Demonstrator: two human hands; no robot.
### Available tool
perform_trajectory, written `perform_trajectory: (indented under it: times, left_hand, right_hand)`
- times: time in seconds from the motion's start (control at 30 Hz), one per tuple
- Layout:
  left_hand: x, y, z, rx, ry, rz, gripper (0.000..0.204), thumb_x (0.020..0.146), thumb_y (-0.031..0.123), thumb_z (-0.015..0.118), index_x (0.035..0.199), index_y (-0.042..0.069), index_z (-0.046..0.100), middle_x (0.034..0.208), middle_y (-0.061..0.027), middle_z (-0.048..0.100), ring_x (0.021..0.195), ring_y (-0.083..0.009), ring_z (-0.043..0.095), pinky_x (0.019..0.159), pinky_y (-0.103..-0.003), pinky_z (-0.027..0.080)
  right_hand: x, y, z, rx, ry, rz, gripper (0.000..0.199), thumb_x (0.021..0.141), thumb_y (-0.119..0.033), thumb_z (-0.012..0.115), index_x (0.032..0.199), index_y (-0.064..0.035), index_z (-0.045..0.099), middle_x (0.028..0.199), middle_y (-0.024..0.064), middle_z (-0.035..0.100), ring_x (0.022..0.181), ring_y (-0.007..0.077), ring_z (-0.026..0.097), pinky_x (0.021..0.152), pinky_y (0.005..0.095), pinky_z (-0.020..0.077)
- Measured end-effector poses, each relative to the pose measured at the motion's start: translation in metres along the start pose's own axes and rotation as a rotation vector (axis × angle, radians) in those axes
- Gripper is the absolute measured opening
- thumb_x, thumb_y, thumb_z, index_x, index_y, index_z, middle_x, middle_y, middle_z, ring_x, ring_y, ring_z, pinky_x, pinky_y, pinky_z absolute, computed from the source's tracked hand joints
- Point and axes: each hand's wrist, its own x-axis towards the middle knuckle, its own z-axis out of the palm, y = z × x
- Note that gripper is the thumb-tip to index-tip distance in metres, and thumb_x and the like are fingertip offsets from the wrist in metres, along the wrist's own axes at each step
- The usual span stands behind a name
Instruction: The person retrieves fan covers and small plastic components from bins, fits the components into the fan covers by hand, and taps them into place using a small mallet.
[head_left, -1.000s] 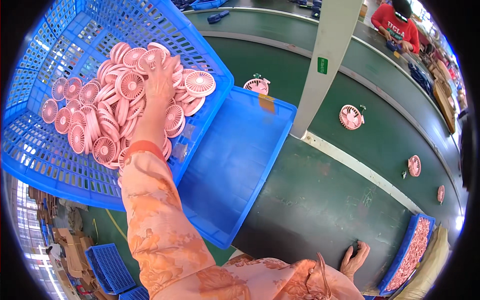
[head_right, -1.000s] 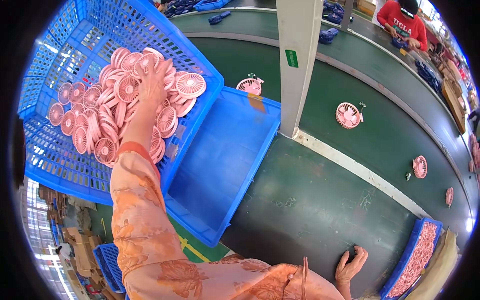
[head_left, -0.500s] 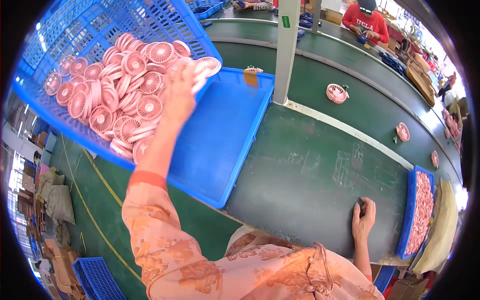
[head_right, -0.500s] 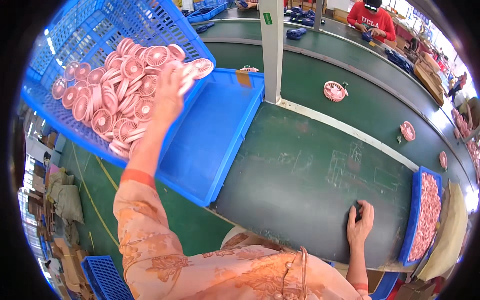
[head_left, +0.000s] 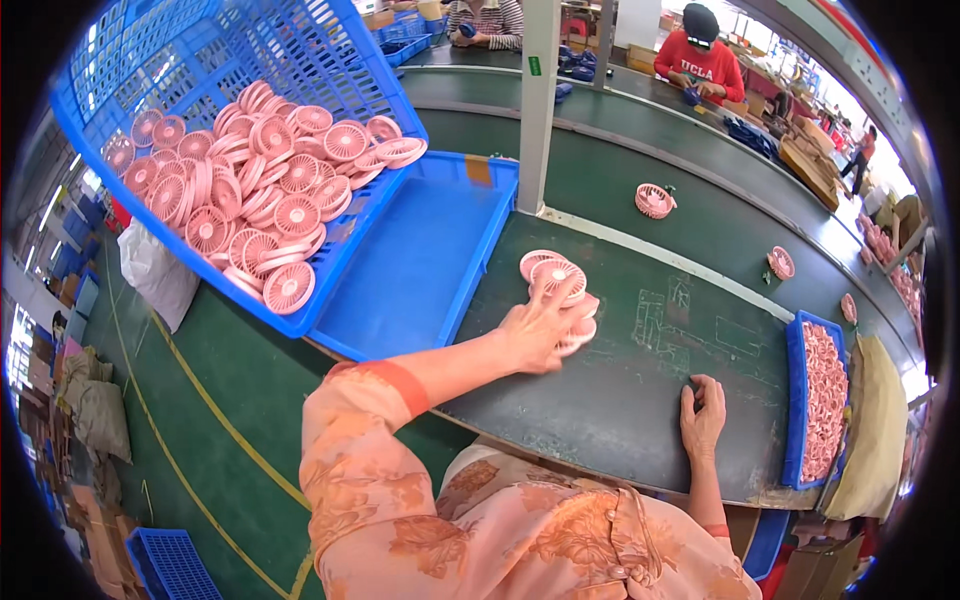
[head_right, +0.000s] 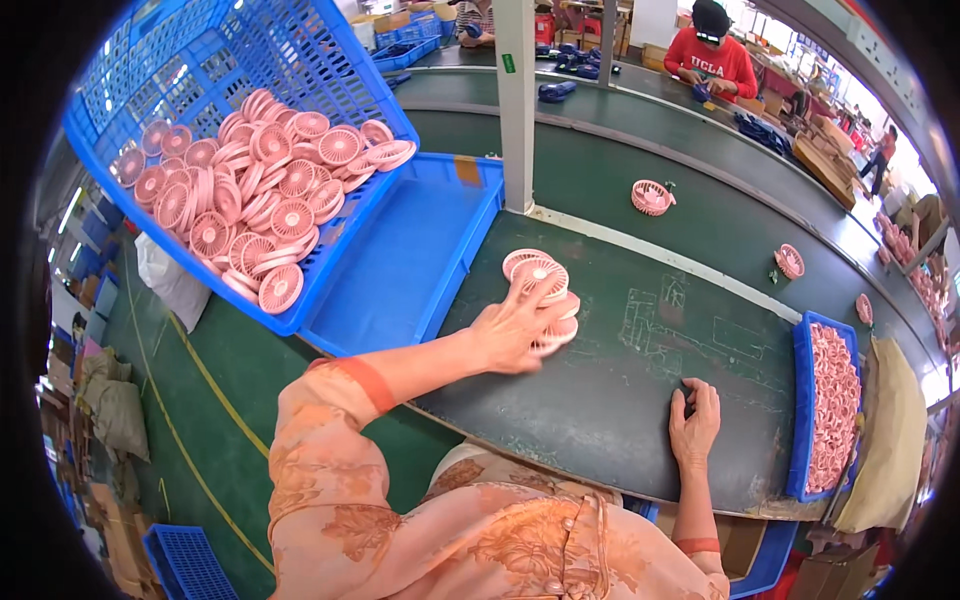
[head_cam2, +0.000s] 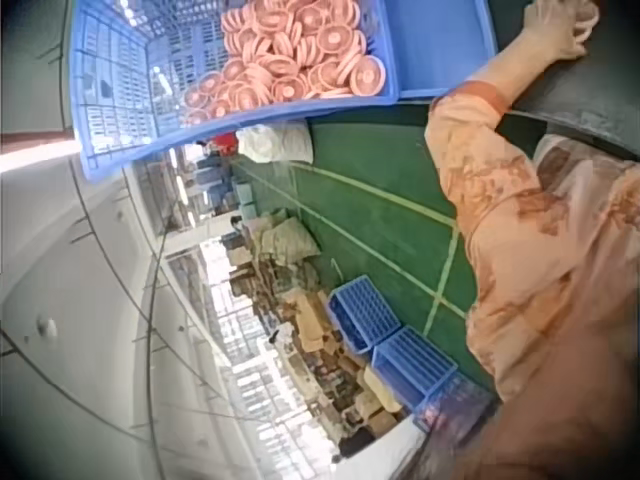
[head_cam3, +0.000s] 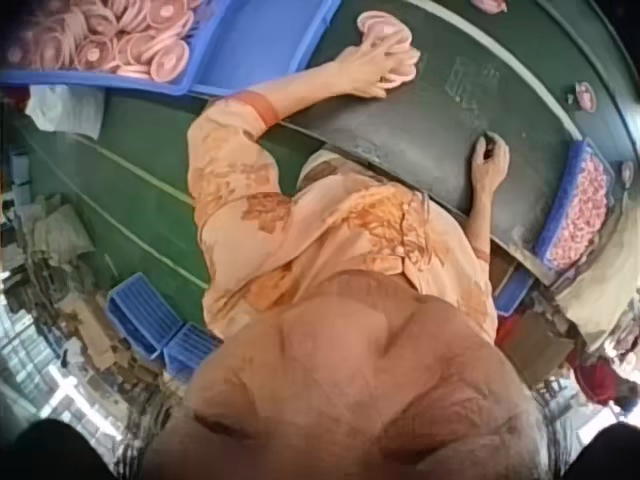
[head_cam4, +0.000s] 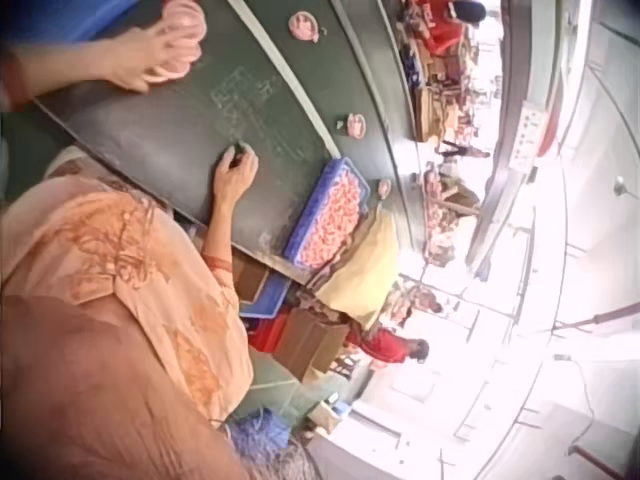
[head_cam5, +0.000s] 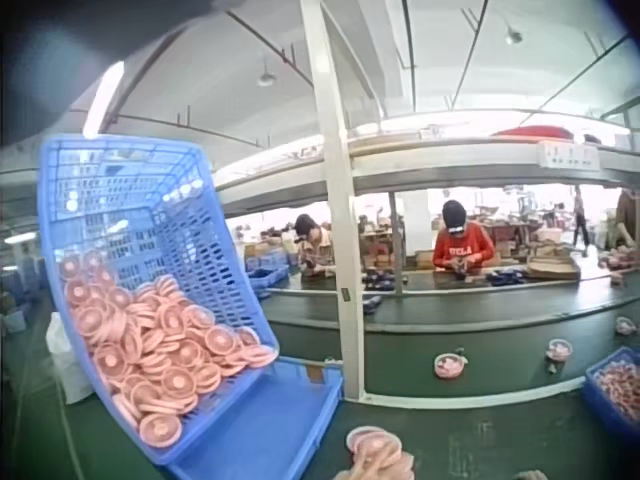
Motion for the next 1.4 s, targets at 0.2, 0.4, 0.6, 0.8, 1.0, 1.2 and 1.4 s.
perform_trajectory:
  times: [0.2,0.4,0.6,0.8,1.0,1.2,1.4]
  left_hand:
    - [0.027,-0.048,-0.078,-0.228,0.119,-0.153,0.077,0.070,0.047,0.084,0.135,0.019,0.057,0.148,-0.0152,0.047,0.139,-0.0376,0.045,0.104,-0.055,0.048]
    - [0.036,-0.246,-0.101,0.476,0.467,-0.665,0.128,0.051,0.062,0.091,0.157,0.024,0.030,0.164,-0.0217,0.016,0.151,-0.0498,0.010,0.113,-0.073,0.019]
    - [0.043,-0.307,-0.110,0.537,0.204,-0.895,0.121,0.056,0.065,0.087,0.158,0.029,0.032,0.167,-0.0151,0.017,0.152,-0.0505,0.004,0.112,-0.078,0.012]
    - [0.035,-0.342,-0.119,0.598,0.330,-0.717,0.082,0.072,0.057,0.081,0.143,0.028,0.050,0.158,-0.0127,0.038,0.146,-0.0486,0.024,0.112,-0.071,0.026]
    - [0.029,-0.367,-0.133,0.469,0.579,-0.722,0.099,0.067,0.055,0.084,0.151,0.024,0.041,0.158,-0.0156,0.037,0.149,-0.0430,0.024,0.115,-0.070,0.021]
    - [0.033,-0.349,-0.136,0.320,0.368,-0.665,0.096,0.067,0.033,0.088,0.148,0.017,0.040,0.126,-0.0208,0.055,0.123,-0.0417,0.054,0.102,-0.054,0.046]
    - [0.007,-0.344,-0.128,0.433,0.580,-0.625,0.054,0.075,0.037,0.081,0.119,0.008,0.069,0.120,-0.0168,0.058,0.108,-0.0382,0.061,0.093,-0.048,0.051]
  right_hand:
    - [0.003,0.001,-0.001,-0.019,-0.008,0.038,0.015,0.086,-0.005,0.067,0.101,-0.0035,0.063,0.078,0.0057,0.046,0.073,0.0197,0.048,0.066,0.0330,0.0418]
    - [0.009,-0.005,0.001,-0.045,-0.040,0.105,0.013,0.088,-0.004,0.065,0.099,-0.0029,0.061,0.078,0.0035,0.042,0.069,0.0158,0.042,0.062,0.0298,0.0377]
    - [0.013,-0.005,0.005,-0.091,-0.040,0.120,0.012,0.086,-0.001,0.064,0.098,-0.0022,0.060,0.077,0.0047,0.041,0.068,0.0184,0.041,0.061,0.0317,0.0356]
    - [0.013,-0.006,0.007,-0.121,-0.037,0.129,0.013,0.086,-0.001,0.065,0.098,-0.0021,0.060,0.076,0.0058,0.041,0.068,0.0203,0.042,0.060,0.0334,0.0354]
    - [0.010,-0.005,0.010,-0.152,-0.038,0.104,0.012,0.087,-0.001,0.063,0.098,-0.0016,0.059,0.076,0.0063,0.041,0.068,0.0206,0.042,0.060,0.0339,0.0355]
    - [0.012,-0.007,0.010,-0.159,-0.034,0.076,0.011,0.088,-0.001,0.062,0.098,-0.0007,0.058,0.077,0.0082,0.041,0.069,0.0232,0.043,0.062,0.0353,0.0371]
    - [0.014,-0.003,0.011,-0.152,-0.044,0.089,0.011,0.088,-0.001,0.062,0.098,0.0001,0.058,0.079,0.0091,0.043,0.071,0.0243,0.044,0.066,0.0356,0.0396]
